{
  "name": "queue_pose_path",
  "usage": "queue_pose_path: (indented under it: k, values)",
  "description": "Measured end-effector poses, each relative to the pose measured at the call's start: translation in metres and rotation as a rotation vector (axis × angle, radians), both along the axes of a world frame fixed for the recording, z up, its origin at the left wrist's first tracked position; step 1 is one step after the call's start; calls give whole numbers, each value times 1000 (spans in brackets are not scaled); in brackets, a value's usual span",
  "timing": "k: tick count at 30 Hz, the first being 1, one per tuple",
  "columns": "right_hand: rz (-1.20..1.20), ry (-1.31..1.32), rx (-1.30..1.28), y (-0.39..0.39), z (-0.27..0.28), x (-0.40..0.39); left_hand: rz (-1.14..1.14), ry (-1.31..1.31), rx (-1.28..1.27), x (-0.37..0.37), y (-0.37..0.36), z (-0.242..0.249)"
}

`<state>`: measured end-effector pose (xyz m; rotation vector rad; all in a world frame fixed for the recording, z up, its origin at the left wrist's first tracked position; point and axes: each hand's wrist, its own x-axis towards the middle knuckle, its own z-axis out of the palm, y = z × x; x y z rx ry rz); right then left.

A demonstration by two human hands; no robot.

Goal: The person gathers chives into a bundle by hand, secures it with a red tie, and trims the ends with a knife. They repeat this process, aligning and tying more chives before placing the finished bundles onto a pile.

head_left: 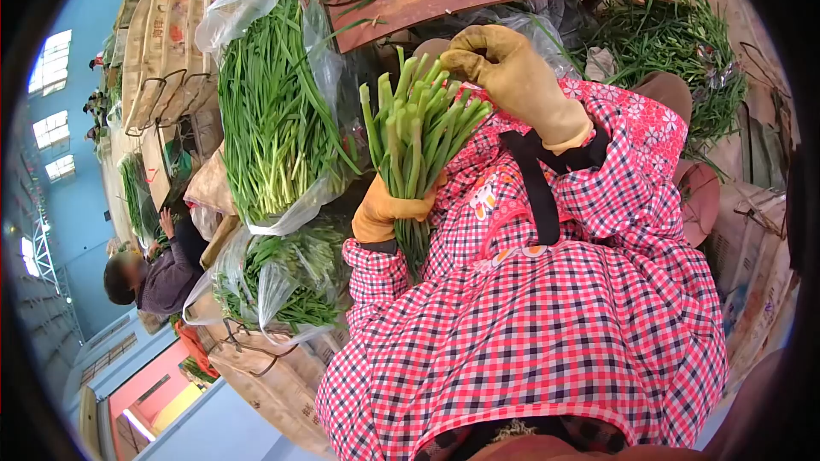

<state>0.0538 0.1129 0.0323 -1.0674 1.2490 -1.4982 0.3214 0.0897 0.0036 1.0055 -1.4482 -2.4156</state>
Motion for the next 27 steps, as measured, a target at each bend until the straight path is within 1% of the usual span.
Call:
queue_pose_path:
  k: [3, 4, 5, 7, 8, 9, 10, 11, 13, 15, 16, 18, 19, 21, 23, 24, 25, 26, 27]
  values:
    - [-163, 120, -98, 6, 1, -13, 43, 202, 147, 3, -1, -4]
    - [-263, 137, -115, 5, -2, -24, 83, 232, 132, -3, 2, 0]
    - [-336, 272, -204, 8, 4, -47, 47, 254, 125, 0, 0, -4]
    - [-629, 131, -239, 19, 17, -104, -20, 301, 105, 8, -8, -17]
    - [-773, 63, -263, 24, 24, -133, -7, 314, 119, 12, -7, -18]
    - [-931, 55, -75, 34, 42, -144, -7, 354, 137, 13, -8, -19]
    - [-826, 735, 169, 63, 7, -217, -3, 395, 153, 13, -8, -21]
    - [-654, 797, 255, 67, -1, -215, 3, 435, 170, 14, -8, -21]
    - [-304, 910, 412, 74, -21, -198, 14, 434, 172, 13, -9, -19]
    - [52, 214, 174, 61, -27, -117, 23, 449, 174, 13, -8, -21]
    - [201, 99, 233, 58, -18, -80, 37, 345, 133, 16, -8, -20]
    - [336, -291, 217, 44, -22, -13, 24, 327, 152, 15, -9, -11]
    - [198, -389, 205, 41, -7, 14, 19, 317, 164, 14, -8, -9]
    - [127, -479, 194, 35, -26, 29, -14, 288, 153, 19, -10, -12]
    - [90, -385, 136, 40, -22, 20, -39, 258, 116, 16, -8, -7]
    - [71, -334, 110, 43, -11, 11, -79, 197, 135, 20, -10, -7]
    - [-12, -239, 58, 46, -1, -2, -45, 231, 113, 18, -6, -6]
    - [-214, -156, 21, 49, 14, -17, -10, 266, 90, 14, -1, -3]
    - [-297, -72, -98, 51, 19, -50, 23, 299, 67, 12, 2, -2]
